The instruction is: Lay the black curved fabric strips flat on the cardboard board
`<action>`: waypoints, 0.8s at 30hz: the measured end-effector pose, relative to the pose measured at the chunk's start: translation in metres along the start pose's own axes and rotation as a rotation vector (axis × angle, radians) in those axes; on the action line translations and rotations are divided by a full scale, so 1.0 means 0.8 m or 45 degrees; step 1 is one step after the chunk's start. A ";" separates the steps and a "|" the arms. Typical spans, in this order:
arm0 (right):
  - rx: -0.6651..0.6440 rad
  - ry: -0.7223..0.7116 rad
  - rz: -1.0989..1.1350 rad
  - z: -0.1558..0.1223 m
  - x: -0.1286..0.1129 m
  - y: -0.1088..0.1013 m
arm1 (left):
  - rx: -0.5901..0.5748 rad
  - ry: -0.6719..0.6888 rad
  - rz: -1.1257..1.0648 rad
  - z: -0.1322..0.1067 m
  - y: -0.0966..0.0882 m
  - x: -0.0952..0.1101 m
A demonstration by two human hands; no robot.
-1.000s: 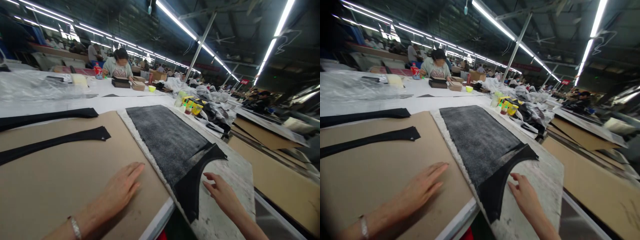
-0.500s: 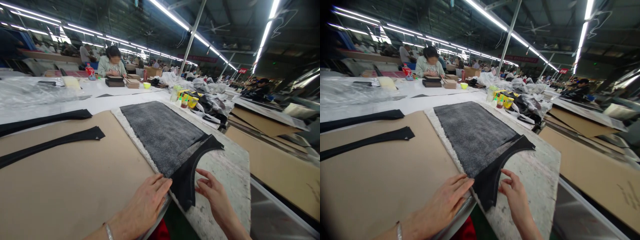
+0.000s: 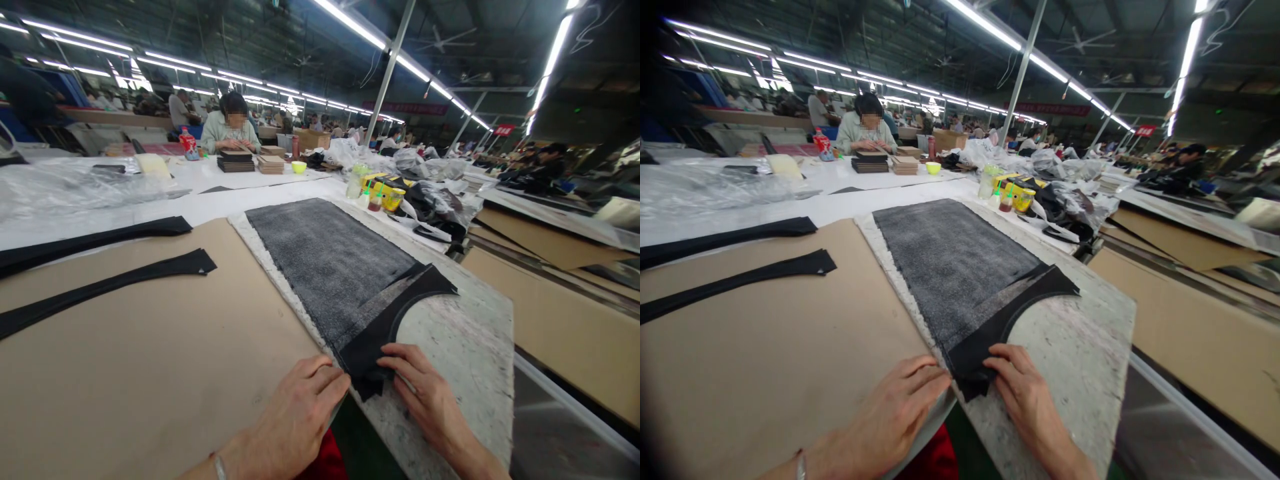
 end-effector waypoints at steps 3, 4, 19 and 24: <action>0.116 0.057 0.055 0.013 0.011 -0.018 | -0.029 0.035 0.102 0.008 0.011 0.009; 0.161 0.101 0.092 0.017 0.018 -0.024 | -0.028 0.031 0.147 0.011 0.015 0.008; 1.393 0.734 0.746 -0.024 0.213 -0.217 | -0.002 -0.090 0.493 0.094 0.042 -0.013; 1.499 0.705 0.736 -0.014 0.248 -0.268 | -0.013 0.085 0.512 0.145 0.050 0.013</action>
Point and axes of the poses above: each hand's wrist, its own z-axis towards the middle knuckle, its own y-axis out of the palm, x = y × z, the point moved 10 cm from there along z, towards the middle knuckle, and after that the axes turned 1 degree about x, right-handed, at the moved point
